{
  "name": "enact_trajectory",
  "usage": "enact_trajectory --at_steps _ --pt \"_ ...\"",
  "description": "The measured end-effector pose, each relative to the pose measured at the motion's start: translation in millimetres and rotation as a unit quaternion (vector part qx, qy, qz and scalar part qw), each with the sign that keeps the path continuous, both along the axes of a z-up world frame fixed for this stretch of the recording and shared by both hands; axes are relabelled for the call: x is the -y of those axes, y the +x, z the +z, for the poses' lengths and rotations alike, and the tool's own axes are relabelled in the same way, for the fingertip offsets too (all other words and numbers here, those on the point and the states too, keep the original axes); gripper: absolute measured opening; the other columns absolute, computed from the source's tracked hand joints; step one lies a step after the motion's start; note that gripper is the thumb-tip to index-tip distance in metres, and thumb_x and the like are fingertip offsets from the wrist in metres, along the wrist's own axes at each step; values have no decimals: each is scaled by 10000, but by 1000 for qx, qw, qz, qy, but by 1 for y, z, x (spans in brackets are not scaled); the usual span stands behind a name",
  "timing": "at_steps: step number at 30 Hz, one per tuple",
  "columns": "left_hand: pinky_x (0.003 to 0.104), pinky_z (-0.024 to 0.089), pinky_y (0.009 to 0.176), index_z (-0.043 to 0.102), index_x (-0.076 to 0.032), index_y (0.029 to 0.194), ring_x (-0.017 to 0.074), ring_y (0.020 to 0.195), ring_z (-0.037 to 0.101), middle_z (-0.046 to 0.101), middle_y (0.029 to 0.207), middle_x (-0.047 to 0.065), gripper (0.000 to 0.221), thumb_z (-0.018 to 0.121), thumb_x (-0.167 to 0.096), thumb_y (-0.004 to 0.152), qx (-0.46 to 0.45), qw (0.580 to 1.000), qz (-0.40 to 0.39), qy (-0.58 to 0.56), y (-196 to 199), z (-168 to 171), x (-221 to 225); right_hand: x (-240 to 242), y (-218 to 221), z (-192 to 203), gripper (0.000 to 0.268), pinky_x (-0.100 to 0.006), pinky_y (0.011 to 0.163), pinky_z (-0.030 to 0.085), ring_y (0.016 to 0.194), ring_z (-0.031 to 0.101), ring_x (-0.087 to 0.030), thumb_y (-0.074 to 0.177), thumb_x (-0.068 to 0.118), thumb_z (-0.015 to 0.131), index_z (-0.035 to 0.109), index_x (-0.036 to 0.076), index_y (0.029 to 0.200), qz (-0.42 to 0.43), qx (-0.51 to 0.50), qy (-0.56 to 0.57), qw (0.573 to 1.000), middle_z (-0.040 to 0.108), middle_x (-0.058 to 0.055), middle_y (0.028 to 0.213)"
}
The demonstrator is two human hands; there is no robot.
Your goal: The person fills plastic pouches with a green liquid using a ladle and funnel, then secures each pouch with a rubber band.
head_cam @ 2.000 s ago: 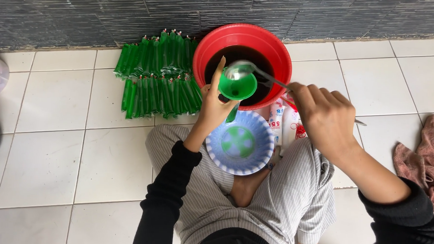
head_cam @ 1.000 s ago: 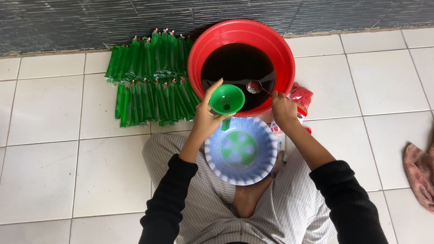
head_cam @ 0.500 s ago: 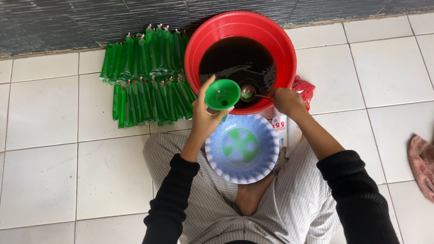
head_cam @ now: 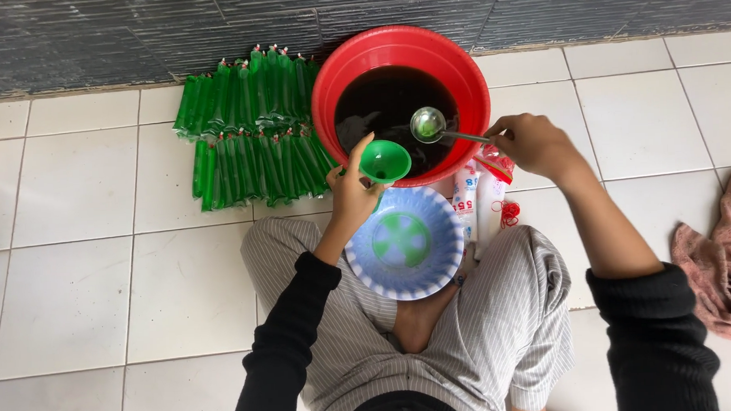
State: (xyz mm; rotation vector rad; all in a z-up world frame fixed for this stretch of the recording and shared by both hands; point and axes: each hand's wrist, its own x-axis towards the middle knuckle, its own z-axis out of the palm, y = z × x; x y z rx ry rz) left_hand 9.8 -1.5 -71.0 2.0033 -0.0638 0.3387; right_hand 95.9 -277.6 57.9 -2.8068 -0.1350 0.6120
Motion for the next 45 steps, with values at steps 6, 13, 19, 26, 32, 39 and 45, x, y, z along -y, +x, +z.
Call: enact_trajectory --at_steps 6,13,19,26,32,39,45 --pt "597 199 1109 334 -276 1571 285 738 713 649 728 63 866 738 -14 850 12 999 -9 40 9 -8 9 -12 -56 55 263 -520 873 559 984 739 -333 1044 216 559 709 186 1258 39 77 -36 996 803 -53 983" --pt "485 435 1081 411 -238 1550 320 1149 674 714 1197 160 959 909 -84 745 112 985 -76 -106 19 38 4 -17 -117 21 125 -247 601 551 720 682 -106 1083 226 618 694 243 1181 164 496 -120 844 653 85 834" --pt "451 526 1039 419 -243 1552 302 1229 634 663 1333 123 972 930 -43 750 134 970 -135 -154 21 60 -3 -9 -127 -7 148 -186 592 508 753 625 -89 1075 128 627 696 175 1196 184 606 -94 768 592 46 918" --pt "420 556 1010 404 -256 1550 263 1180 670 693 1293 104 963 916 -29 766 97 970 -154 -160 15 79 -14 -2 -117 -18 137 -243 565 518 738 651 -121 1099 123 612 701 191 1177 141 587 -32 796 585 61 893" --pt "407 584 965 429 -261 1532 296 1080 704 717 1208 158 943 903 -5 757 82 972 -143 -170 16 60 -22 5 -38 -116 190 -451 642 607 784 747 -294 1028 101 597 614 162 1207 39 392 -65 917 666 -61 942" --pt "383 301 1147 478 -311 1497 250 1025 735 756 1080 47 918 947 -245 711 62 995 -72 4 8 29 -25 -22 42 -261 207 -415 627 612 803 765 -264 941 38 568 626 141 1112 99 323 -186 923 687 -51 959" --pt "371 486 1020 548 -271 1440 294 999 738 762 1015 125 863 957 -196 684 65 994 -78 -50 11 23 -27 -23 82 -294 205 -516 655 584 793 766 -328 931 103 575 677 174 1094 98 186 -151 966 747 -93 879"
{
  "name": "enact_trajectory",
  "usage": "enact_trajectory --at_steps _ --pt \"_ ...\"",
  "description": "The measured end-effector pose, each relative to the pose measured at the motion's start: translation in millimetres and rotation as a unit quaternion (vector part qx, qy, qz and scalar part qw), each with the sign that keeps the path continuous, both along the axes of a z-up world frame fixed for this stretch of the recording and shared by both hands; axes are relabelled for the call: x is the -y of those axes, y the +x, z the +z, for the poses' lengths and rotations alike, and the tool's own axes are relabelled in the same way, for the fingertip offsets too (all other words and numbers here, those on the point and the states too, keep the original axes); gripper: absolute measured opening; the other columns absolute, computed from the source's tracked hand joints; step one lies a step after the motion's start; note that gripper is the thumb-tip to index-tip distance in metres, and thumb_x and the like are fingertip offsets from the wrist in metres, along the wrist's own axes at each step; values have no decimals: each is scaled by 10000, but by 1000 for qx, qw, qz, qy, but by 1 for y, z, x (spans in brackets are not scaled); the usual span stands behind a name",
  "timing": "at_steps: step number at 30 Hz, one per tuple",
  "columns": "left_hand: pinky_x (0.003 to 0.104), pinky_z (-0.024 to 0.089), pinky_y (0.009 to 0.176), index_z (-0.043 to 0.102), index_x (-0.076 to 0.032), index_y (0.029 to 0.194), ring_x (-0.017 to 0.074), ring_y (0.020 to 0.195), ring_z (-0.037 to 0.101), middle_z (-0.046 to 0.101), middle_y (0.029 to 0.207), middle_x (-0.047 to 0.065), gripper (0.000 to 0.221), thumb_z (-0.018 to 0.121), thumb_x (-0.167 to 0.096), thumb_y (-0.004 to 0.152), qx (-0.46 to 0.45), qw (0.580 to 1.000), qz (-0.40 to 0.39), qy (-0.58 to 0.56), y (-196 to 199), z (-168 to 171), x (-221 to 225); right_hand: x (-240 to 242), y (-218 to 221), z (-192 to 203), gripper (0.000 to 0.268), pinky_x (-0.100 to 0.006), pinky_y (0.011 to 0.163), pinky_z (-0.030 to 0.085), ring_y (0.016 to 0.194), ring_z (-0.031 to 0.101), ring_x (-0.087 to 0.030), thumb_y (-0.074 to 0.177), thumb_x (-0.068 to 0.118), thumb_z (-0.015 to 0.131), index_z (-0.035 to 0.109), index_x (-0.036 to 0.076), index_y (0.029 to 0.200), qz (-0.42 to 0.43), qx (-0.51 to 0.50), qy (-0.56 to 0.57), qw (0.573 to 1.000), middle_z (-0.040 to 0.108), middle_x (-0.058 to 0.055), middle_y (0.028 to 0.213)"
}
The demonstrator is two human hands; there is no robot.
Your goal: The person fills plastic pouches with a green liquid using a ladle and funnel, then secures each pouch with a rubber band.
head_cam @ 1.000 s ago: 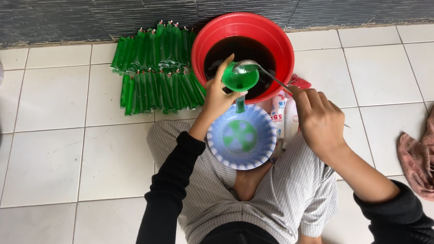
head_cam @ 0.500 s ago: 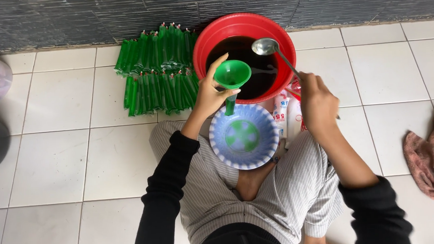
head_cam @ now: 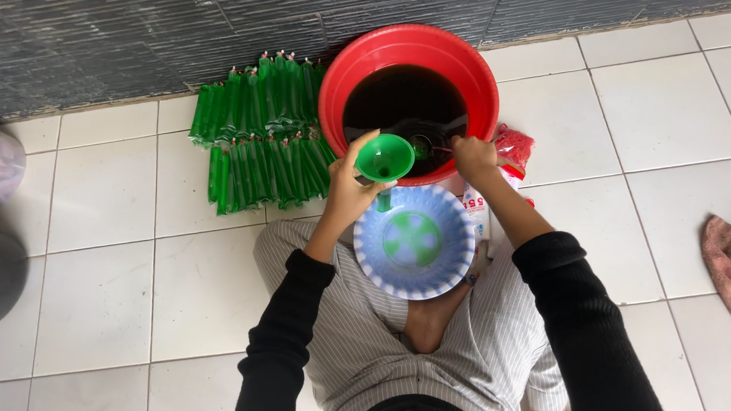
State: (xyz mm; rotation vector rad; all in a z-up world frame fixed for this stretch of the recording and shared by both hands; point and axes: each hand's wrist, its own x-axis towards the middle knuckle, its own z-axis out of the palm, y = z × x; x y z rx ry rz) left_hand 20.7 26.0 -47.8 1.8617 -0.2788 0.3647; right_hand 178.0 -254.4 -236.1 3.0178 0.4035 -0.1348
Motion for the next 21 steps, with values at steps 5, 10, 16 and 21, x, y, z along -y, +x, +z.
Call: enact_trajectory --at_steps 5,10,16,21 --pt "377 538 941 568 -260 1423 288 991 740 767 999 131 839 960 -189 685 14 999 -1 -29 -7 6 3 11 -4 49 198 -540 806 571 984 755 -341 943 336 654 787 288 1082 -83 -150 89 981 784 -98 961" --pt "406 540 957 535 -223 1459 294 1084 706 754 1095 154 867 946 -140 700 -4 998 1 -65 -7 -7 5 22 -27 145 264 -571 855 558 984 748 -391 970 313 631 768 231 1180 -77 -154 116 978 786 -136 980" --pt "403 573 905 429 -228 1542 307 968 737 768 976 185 934 904 -107 748 -21 999 -5 -34 -1 -32 9 24 -62 276 280 -593 881 547 1020 737 -436 1013 285 591 753 180 1216 -50 -120 88 988 789 -169 1062" --pt "207 403 511 373 -264 1555 46 452 413 434 461 -49 971 935 -197 767 12 998 20 57 4 -17 15 4 -95 367 279 -505 702 529 927 676 -353 1089 322 504 713 225 1246 -78 -156 57 983 742 -130 1050"
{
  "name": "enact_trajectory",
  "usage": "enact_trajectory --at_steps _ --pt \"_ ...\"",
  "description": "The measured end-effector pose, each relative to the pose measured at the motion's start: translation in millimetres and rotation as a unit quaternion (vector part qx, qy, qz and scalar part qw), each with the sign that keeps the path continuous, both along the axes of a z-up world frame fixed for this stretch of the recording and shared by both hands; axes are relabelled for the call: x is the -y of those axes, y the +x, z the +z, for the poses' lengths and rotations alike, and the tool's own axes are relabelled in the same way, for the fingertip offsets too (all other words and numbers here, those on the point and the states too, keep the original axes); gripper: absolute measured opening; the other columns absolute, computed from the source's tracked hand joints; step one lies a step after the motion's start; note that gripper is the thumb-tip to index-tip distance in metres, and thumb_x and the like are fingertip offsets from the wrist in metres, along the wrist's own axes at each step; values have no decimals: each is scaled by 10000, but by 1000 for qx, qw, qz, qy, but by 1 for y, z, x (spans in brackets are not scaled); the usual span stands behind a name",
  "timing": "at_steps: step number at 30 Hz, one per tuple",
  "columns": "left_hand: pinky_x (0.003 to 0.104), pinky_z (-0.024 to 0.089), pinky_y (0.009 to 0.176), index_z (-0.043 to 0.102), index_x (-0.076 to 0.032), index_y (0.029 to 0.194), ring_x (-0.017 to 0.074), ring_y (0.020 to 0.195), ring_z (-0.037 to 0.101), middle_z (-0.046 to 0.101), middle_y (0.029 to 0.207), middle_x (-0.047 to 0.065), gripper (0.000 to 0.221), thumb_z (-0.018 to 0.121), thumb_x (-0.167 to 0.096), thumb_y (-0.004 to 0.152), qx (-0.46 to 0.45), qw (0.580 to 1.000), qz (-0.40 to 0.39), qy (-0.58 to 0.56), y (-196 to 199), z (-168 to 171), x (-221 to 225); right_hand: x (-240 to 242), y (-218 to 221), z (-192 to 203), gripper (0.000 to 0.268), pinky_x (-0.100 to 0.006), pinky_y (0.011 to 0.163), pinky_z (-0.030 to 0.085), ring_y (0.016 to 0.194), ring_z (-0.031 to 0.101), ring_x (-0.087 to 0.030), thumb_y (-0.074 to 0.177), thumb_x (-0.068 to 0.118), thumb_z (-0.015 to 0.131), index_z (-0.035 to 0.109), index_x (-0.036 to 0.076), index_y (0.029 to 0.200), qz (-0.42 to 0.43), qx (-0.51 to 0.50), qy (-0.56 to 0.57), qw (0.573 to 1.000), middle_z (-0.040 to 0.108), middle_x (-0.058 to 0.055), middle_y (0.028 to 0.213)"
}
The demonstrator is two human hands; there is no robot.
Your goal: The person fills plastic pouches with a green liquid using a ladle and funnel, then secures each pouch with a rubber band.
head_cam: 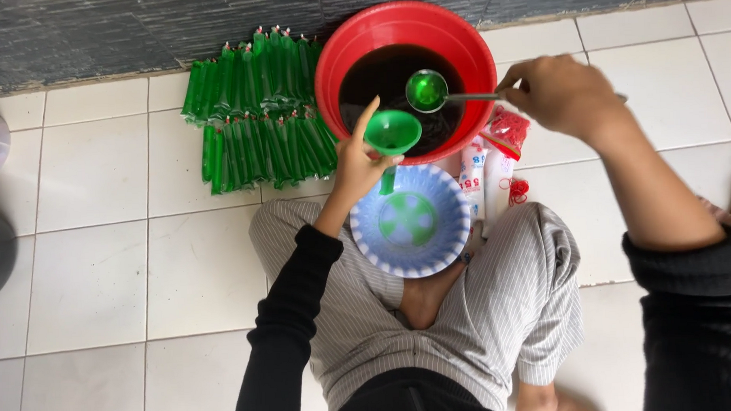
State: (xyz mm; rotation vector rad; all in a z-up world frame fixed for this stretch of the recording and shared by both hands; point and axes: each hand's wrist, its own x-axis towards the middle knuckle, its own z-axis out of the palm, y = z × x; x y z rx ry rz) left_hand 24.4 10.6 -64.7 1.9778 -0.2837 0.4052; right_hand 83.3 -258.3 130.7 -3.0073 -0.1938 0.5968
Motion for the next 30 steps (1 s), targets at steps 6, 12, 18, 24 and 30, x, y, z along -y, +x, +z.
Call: enact_trajectory --at_steps 6,12,18,24,30 --pt "178 507 555 355 -250 1564 39 594 448 555 788 -47 1020 941 -122 739 -7 997 -60 -54 17 19 -1 -11 -32 38 304 -587 820 516 1052 649 -418 1078 348 507 698 232 1283 56 44 -10 997 751 -136 1106" --pt "329 668 999 275 -275 1575 267 1167 727 598 1440 144 952 901 -165 867 43 984 -151 -84 19 53 -10 -17 -53 45 331 -539 691 550 922 728 -403 1155 460 431 695 269 1215 130 139 -71 979 778 -120 938" --pt "345 555 1151 336 -222 1562 273 1432 525 459 1575 82 890 895 -104 880 22 980 -158 -115 10 75 -15 -25 -65 60 318 -513 629 528 838 725 -381 1162 368 423 668 225 1018 143 146 -86 975 750 -85 867" --pt "315 581 1092 346 -227 1557 276 1368 588 476 1561 91 886 893 -146 865 26 980 -157 -117 5 68 -20 -23 -59 68 294 -560 815 497 981 675 -400 1111 421 480 691 312 1285 83 76 2 994 782 -52 961" --pt "219 611 847 375 -216 1538 178 1185 636 499 1527 76 865 885 -146 842 -34 981 -122 -145 -5 47 -28 3 -28 11 280 -568 799 487 1013 651 -402 1057 305 560 730 166 1230 51 67 74 994 758 -100 1092"
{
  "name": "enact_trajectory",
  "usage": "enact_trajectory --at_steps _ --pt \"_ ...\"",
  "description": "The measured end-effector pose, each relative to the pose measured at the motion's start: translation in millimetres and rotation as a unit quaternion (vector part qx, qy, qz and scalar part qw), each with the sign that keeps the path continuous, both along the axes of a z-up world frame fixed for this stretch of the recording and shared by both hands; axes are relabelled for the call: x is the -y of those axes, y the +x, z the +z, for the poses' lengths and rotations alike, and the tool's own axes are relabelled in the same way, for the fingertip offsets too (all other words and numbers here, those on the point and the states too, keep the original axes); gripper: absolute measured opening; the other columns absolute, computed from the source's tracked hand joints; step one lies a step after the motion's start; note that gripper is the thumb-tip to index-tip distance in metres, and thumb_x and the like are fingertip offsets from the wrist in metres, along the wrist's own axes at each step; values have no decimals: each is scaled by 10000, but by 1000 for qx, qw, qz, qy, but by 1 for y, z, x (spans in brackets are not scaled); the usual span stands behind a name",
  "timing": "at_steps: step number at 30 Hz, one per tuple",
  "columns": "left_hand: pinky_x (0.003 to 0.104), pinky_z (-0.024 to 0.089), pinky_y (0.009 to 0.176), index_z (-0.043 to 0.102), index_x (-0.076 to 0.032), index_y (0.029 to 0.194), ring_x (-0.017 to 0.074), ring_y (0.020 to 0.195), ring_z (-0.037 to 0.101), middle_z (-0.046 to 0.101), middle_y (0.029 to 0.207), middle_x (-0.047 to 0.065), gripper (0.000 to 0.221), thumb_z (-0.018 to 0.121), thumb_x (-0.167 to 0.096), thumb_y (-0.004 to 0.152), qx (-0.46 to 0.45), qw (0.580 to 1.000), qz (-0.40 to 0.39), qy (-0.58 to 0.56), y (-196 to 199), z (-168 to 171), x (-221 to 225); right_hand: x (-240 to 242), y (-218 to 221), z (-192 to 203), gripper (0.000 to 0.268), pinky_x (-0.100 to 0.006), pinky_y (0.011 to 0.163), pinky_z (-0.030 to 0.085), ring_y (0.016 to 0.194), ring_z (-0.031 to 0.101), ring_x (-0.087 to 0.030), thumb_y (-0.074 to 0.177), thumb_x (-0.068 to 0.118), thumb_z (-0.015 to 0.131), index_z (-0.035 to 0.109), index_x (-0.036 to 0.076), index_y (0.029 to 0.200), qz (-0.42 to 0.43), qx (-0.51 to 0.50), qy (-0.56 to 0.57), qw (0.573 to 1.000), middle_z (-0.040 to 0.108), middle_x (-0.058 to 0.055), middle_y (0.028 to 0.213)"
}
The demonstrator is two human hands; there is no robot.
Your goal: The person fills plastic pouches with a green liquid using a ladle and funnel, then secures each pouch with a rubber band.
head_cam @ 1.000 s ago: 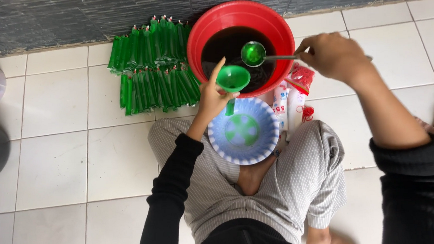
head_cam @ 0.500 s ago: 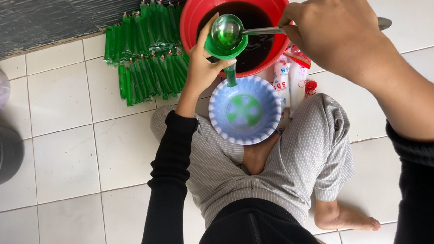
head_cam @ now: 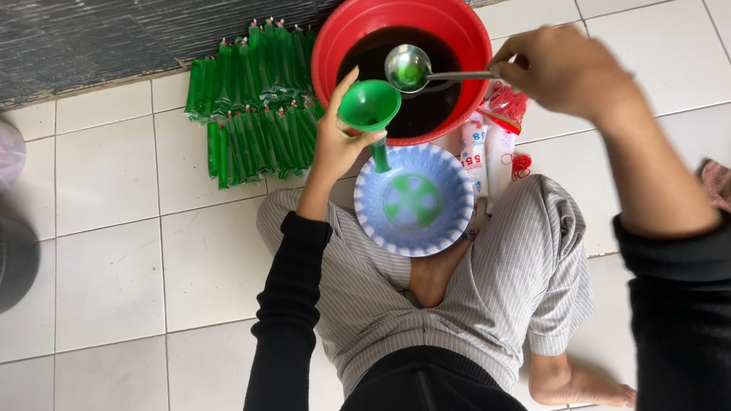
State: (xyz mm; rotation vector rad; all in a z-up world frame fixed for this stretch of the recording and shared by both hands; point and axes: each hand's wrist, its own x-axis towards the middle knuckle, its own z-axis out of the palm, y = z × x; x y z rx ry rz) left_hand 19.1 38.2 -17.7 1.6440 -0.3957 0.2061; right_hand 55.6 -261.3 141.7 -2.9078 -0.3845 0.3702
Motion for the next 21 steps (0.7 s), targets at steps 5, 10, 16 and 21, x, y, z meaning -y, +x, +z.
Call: enact_trajectory --at_steps 5,10,16,21 --pt "426 587 983 393 -207 1560 304 1178 645 667 1301 186 972 899 22 763 16 999 12 -36 -4 -10 0 33 80 -257 303 -507 800 598 965 749 -348 1007 287 554 704 285 1270 -52 43 -37 997 768 -121 986" --pt "428 593 963 411 -200 1549 308 1168 653 674 1289 177 970 911 -6 740 20 999 23 -26 -8 -10 3 -7 19 -337 422 -423 645 629 841 757 -293 971 56 490 546 147 1379 -25 225 -87 970 672 -101 1013" --pt "476 572 990 237 -210 1612 350 1196 631 645 1320 210 1077 875 28 778 13 998 31 -57 -23 -1 9 -11 -21 -367 493 -340 697 640 945 678 -233 989 57 494 453 68 1480 -13 311 -100 945 564 -78 1085" --pt "479 535 1074 47 -218 1640 313 1235 614 630 1339 185 1134 822 32 852 -7 994 27 -103 -35 -4 20 -8 -62 -353 453 -444 706 634 1006 647 -318 1006 23 494 457 109 1449 -61 273 49 959 485 -112 1191"
